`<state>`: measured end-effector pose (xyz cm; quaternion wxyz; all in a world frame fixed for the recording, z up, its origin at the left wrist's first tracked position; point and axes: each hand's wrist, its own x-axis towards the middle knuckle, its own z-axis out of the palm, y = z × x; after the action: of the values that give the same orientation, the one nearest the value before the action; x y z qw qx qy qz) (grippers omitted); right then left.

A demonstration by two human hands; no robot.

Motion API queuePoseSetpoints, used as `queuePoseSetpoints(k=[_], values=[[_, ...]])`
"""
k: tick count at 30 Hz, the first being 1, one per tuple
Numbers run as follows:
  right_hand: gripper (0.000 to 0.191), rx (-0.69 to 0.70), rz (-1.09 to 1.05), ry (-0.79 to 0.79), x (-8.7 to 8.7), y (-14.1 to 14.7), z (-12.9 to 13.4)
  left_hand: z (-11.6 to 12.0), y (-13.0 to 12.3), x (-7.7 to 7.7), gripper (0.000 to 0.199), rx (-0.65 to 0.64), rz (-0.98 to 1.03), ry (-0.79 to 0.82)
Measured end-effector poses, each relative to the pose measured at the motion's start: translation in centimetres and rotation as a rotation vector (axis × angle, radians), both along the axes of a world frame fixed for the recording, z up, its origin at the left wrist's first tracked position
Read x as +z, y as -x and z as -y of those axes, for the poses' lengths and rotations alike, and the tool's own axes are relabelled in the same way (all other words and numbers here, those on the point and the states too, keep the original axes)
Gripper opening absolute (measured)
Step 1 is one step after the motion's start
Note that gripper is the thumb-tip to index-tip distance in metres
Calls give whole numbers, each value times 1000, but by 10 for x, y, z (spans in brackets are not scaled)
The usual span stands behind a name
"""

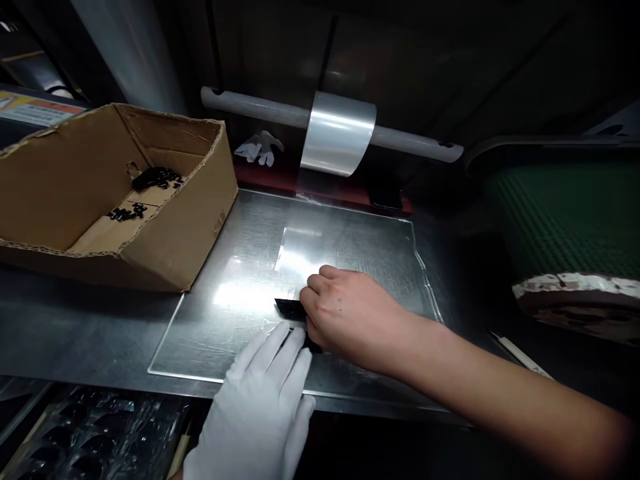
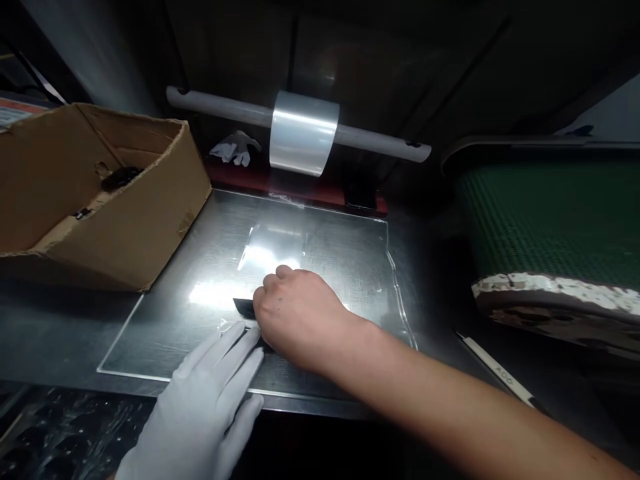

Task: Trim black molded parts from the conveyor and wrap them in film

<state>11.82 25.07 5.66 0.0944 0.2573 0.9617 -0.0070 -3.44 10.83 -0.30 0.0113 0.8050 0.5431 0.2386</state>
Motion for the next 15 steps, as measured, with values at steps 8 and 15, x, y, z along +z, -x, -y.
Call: queuePoseSetpoints(k=[8,15], values=[[16,-176,-55,48,17,-12,2,6,6,5,36,19,89,-15],[21,-801,-404,26,-7,-181,55,1,39,7,39,93,266,29]])
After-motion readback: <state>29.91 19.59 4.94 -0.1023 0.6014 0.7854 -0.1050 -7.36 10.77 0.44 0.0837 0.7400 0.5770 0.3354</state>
